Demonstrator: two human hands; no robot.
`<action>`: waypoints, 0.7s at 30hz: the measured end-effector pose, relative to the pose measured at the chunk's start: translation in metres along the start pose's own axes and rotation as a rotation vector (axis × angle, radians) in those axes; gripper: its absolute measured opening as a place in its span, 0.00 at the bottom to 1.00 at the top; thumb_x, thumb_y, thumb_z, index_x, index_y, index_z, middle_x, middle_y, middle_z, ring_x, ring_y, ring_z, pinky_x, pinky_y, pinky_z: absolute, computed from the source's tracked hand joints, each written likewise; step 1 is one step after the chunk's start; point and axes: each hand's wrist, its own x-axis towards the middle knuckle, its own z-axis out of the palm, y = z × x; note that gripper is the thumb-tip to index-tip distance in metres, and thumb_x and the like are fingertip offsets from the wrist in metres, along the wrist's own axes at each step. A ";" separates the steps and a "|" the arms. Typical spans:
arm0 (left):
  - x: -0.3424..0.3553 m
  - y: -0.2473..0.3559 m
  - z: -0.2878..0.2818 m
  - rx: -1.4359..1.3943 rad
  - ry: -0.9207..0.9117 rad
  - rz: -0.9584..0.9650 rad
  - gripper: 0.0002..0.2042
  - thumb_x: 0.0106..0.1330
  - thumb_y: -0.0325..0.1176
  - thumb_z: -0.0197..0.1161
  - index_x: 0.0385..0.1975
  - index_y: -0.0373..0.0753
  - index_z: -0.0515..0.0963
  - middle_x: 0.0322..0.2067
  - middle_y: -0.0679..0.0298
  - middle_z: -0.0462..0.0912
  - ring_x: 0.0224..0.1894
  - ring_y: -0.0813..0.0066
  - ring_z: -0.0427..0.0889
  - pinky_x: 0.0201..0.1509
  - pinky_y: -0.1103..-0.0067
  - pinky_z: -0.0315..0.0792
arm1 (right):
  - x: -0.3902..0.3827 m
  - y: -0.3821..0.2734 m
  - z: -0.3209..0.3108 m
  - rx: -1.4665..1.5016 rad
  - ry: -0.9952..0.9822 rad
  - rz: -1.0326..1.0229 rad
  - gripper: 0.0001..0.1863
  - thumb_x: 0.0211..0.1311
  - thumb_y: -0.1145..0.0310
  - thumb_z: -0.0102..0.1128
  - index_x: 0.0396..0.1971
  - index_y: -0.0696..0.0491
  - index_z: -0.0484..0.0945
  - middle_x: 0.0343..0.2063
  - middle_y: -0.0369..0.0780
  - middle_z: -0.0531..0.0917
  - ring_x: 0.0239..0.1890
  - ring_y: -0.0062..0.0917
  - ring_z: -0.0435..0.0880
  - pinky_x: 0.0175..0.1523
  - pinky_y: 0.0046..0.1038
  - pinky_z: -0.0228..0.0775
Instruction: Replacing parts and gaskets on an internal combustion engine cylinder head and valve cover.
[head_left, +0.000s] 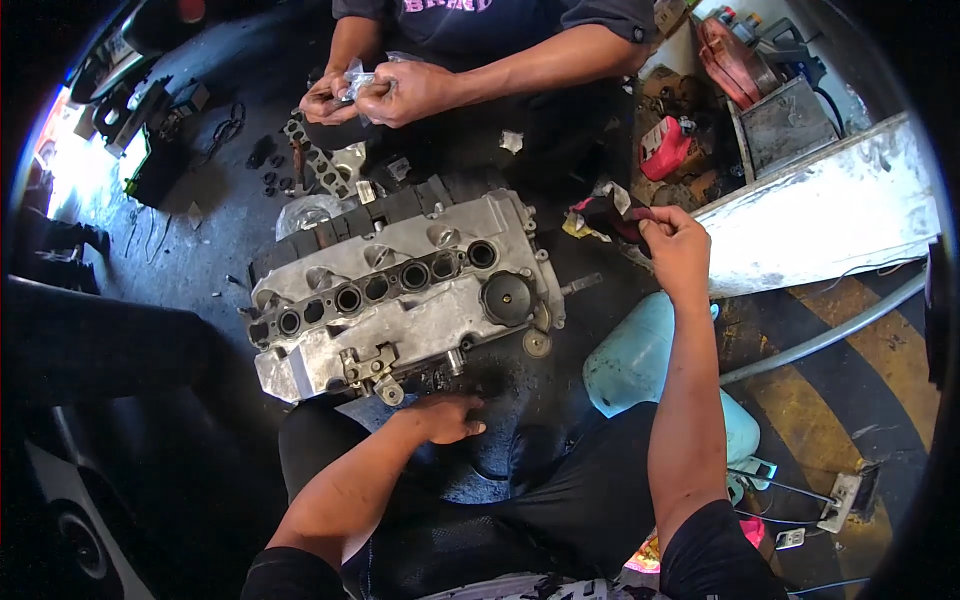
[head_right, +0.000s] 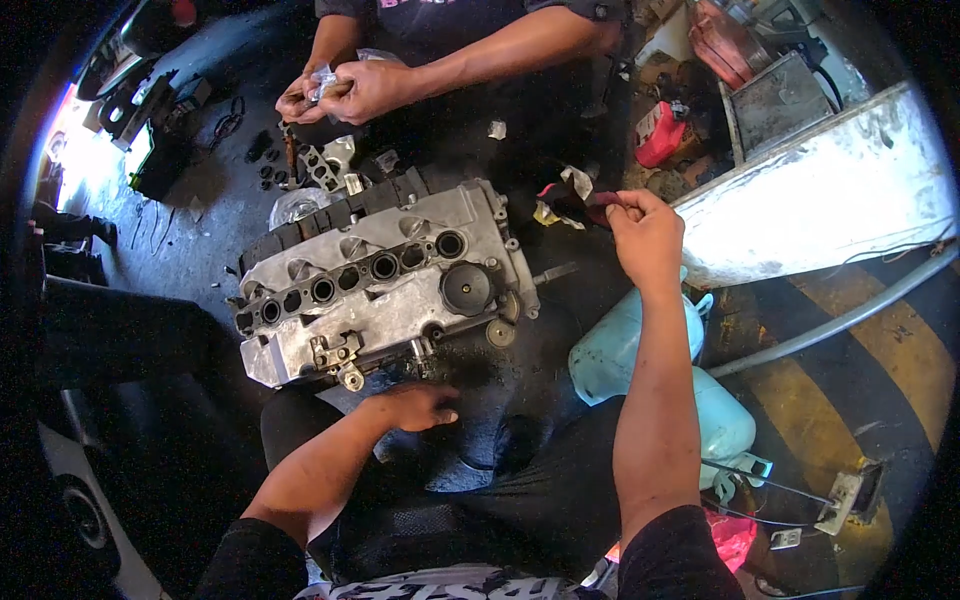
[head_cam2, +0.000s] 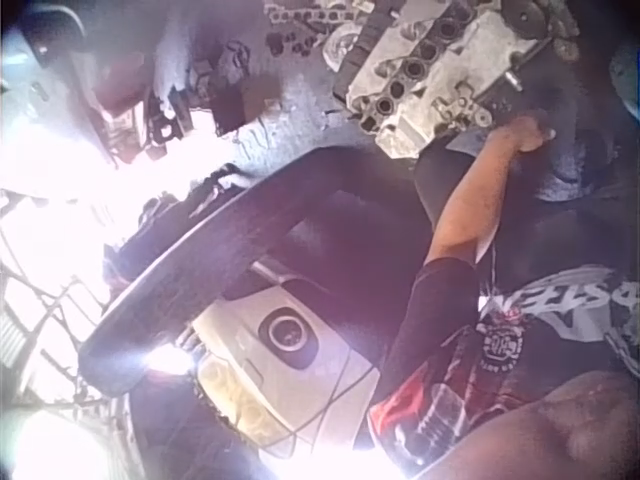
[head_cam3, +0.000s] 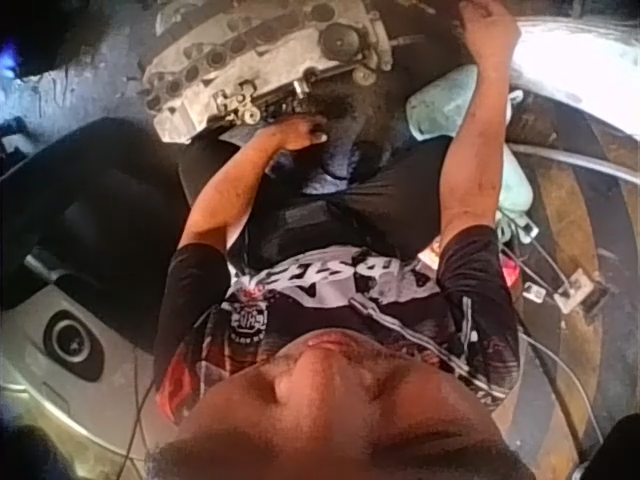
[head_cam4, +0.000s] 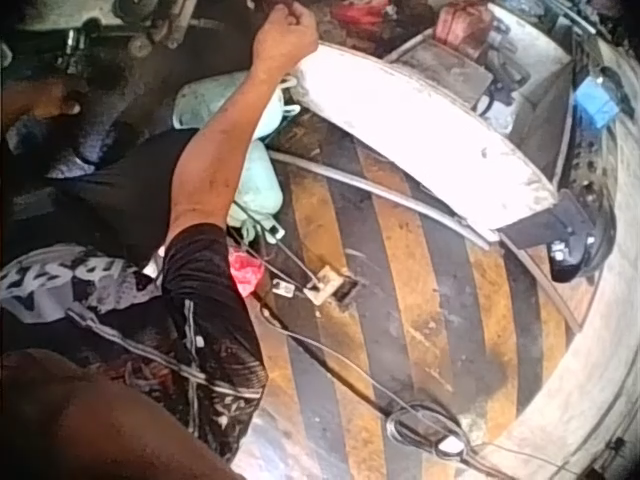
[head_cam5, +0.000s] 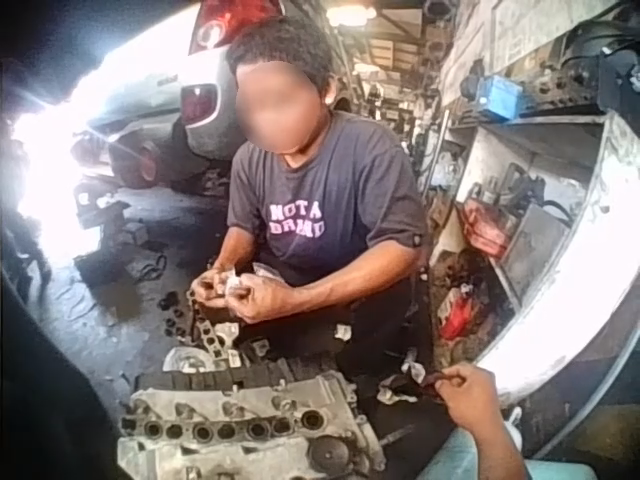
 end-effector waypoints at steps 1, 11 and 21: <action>0.000 0.001 0.000 0.002 -0.001 0.006 0.33 0.74 0.58 0.56 0.73 0.46 0.67 0.69 0.47 0.72 0.71 0.47 0.71 0.75 0.60 0.64 | -0.001 0.000 -0.001 0.016 -0.032 0.017 0.12 0.60 0.70 0.69 0.42 0.60 0.88 0.20 0.34 0.82 0.24 0.16 0.77 0.33 0.25 0.70; 0.005 -0.009 0.011 0.018 0.001 0.012 0.33 0.75 0.57 0.57 0.73 0.44 0.67 0.68 0.46 0.73 0.71 0.47 0.71 0.74 0.60 0.64 | -0.046 -0.029 0.025 -0.254 -0.893 -0.091 0.14 0.59 0.67 0.68 0.43 0.56 0.87 0.35 0.47 0.90 0.41 0.37 0.91 0.50 0.36 0.80; -0.003 0.008 0.001 0.002 0.015 -0.048 0.32 0.74 0.57 0.59 0.72 0.46 0.69 0.70 0.52 0.71 0.73 0.48 0.69 0.76 0.59 0.63 | -0.042 -0.060 0.033 -0.105 -0.554 -0.187 0.14 0.62 0.70 0.67 0.46 0.58 0.85 0.27 0.40 0.86 0.28 0.25 0.84 0.42 0.29 0.77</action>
